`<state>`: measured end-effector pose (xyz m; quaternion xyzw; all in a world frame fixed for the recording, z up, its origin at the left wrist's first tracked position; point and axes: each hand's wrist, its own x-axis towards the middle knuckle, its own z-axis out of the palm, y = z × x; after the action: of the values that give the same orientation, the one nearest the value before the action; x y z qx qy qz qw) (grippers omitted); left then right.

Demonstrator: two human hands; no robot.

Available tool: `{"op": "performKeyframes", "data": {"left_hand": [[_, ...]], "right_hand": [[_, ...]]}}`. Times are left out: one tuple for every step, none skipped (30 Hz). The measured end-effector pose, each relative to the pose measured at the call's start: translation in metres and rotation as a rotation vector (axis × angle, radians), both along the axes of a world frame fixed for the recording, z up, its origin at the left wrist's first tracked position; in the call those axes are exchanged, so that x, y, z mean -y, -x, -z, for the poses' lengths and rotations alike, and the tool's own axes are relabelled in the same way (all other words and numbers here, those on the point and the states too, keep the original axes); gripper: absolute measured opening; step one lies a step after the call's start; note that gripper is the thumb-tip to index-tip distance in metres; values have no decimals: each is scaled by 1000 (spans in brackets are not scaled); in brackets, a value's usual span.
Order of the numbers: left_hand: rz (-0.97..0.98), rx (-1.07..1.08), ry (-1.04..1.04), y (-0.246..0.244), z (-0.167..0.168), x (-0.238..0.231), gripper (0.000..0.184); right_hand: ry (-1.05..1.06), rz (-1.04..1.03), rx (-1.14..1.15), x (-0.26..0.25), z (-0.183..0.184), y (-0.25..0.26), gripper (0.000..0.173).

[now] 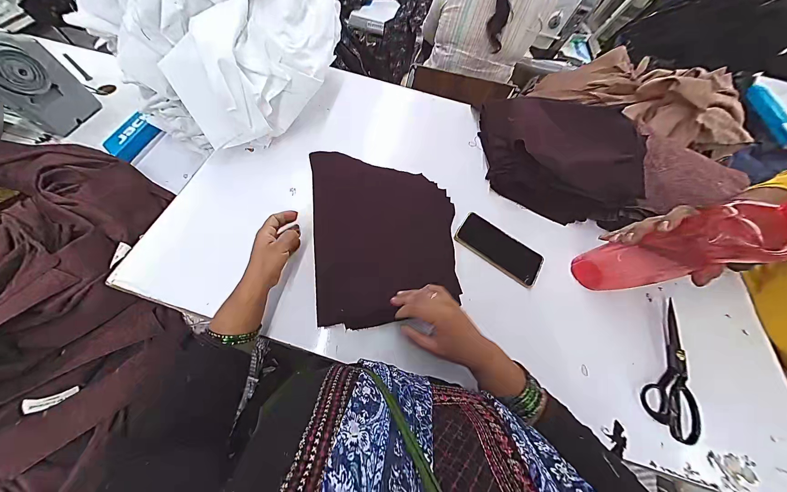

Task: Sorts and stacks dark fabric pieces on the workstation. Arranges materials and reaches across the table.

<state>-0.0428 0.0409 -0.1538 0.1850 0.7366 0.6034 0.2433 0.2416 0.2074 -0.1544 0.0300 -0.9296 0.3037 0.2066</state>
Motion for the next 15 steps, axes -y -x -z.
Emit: {"op": "performKeyframes", "data": {"left_hand": [[-65, 151, -34, -10, -2, 2, 38], [-91, 249, -65, -17, -5, 2, 42], [-81, 307, -81, -22, -9, -1, 46], [-49, 345, -75, -26, -14, -5, 48], [-22, 376, -61, -30, -18, -10, 48], [-5, 393, -56, -31, -19, -17, 49], [9, 408, -57, -32, -19, -23, 50], [17, 422, -66, -32, -20, -27, 50], [24, 432, -78, -32, -22, -33, 48], [30, 449, -82, -34, -22, -42, 43], [33, 467, -69, -36, -22, -51, 38], [29, 486, -41, -39, -22, -57, 33], [25, 506, -13, -42, -22, -62, 28], [29, 524, -2, -46, -23, -65, 24], [30, 536, -14, -51, -25, -66, 21]], "right_hand": [[71, 81, -25, -7, -6, -6, 22], [122, 192, -42, -16, -12, -9, 25], [158, 318, -34, -26, -17, -9, 29], [193, 446, 17, -36, -21, -9, 34], [262, 546, 127, -43, -24, -8, 42], [364, 606, 254, -49, -26, -5, 53], [485, 636, 344, -53, -24, 1, 64], [609, 650, 368, -52, -19, 9, 70], [707, 664, 335, -50, -14, 17, 73], [785, 669, 311, -50, -14, 23, 74], [880, 662, 315, -50, -18, 29, 74], [987, 648, 319, -50, -20, 37, 70], [1082, 628, 314, -51, -19, 44, 65], [1151, 597, 290, -52, -16, 50, 62], [1193, 553, 266, -53, -13, 53, 61]]}}
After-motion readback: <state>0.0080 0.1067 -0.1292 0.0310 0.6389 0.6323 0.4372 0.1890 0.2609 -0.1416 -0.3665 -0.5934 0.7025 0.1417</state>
